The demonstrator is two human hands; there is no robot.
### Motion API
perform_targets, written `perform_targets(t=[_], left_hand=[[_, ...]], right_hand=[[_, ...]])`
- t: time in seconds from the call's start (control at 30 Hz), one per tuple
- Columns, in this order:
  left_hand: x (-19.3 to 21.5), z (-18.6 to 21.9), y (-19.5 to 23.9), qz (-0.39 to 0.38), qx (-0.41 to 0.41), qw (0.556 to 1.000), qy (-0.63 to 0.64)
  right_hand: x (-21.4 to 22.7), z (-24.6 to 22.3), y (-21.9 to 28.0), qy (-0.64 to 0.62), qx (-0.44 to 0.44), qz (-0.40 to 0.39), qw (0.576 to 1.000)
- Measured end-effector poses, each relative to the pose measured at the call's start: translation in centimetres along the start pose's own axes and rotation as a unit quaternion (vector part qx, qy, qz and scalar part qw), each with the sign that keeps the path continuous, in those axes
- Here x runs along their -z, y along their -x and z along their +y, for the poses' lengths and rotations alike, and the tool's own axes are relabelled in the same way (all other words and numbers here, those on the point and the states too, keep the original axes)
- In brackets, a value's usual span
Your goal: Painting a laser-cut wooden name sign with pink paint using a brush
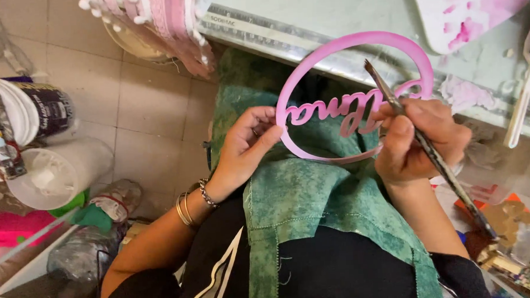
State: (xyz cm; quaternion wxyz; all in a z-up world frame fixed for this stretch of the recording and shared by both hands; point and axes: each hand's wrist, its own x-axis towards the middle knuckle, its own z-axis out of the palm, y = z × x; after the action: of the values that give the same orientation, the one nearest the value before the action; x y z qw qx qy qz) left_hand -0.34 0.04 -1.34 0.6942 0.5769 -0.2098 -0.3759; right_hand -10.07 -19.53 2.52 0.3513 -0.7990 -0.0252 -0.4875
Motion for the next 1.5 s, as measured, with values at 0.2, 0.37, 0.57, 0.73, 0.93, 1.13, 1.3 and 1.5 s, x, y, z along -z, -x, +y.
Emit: perform_targets(t=[0.2,0.37,0.57,0.73,0.93,1.13,1.3,1.5], left_hand=[[0.2,-1.0,0.7,-0.066,-0.034,0.996,0.051],[0.1,-1.5,0.7,-0.045,0.0,0.995,0.087],[0.2,-1.0,0.7,-0.034,0.034,0.995,0.092],[0.3,-1.1,0.8,-0.026,0.02,0.996,0.085],[-0.1,-2.6,1.0,0.024,0.033,0.987,0.154],[-0.2,-2.6,0.9,0.023,0.025,0.988,0.148],[-0.3,-2.7,0.9,0.028,0.021,0.987,0.155],[-0.1,-3.1,0.9,0.029,0.022,0.988,0.149]], right_hand=[[-1.1,0.4,-0.3,0.023,0.004,-0.024,0.999],[-1.2,0.5,-0.4,0.111,0.009,0.006,0.994],[-1.6,0.9,-0.1,0.103,-0.015,-0.013,0.995],[-2.9,-0.3,-0.5,0.089,-0.02,-0.062,0.994],[-3.8,-1.1,-1.0,-0.018,-0.066,-0.162,0.984],[-3.4,-1.0,-0.4,0.013,-0.113,-0.191,0.975],[-2.8,-1.2,0.1,0.045,-0.161,-0.216,0.962],[-2.4,-2.8,-2.0,0.076,-0.292,-0.394,0.868]])
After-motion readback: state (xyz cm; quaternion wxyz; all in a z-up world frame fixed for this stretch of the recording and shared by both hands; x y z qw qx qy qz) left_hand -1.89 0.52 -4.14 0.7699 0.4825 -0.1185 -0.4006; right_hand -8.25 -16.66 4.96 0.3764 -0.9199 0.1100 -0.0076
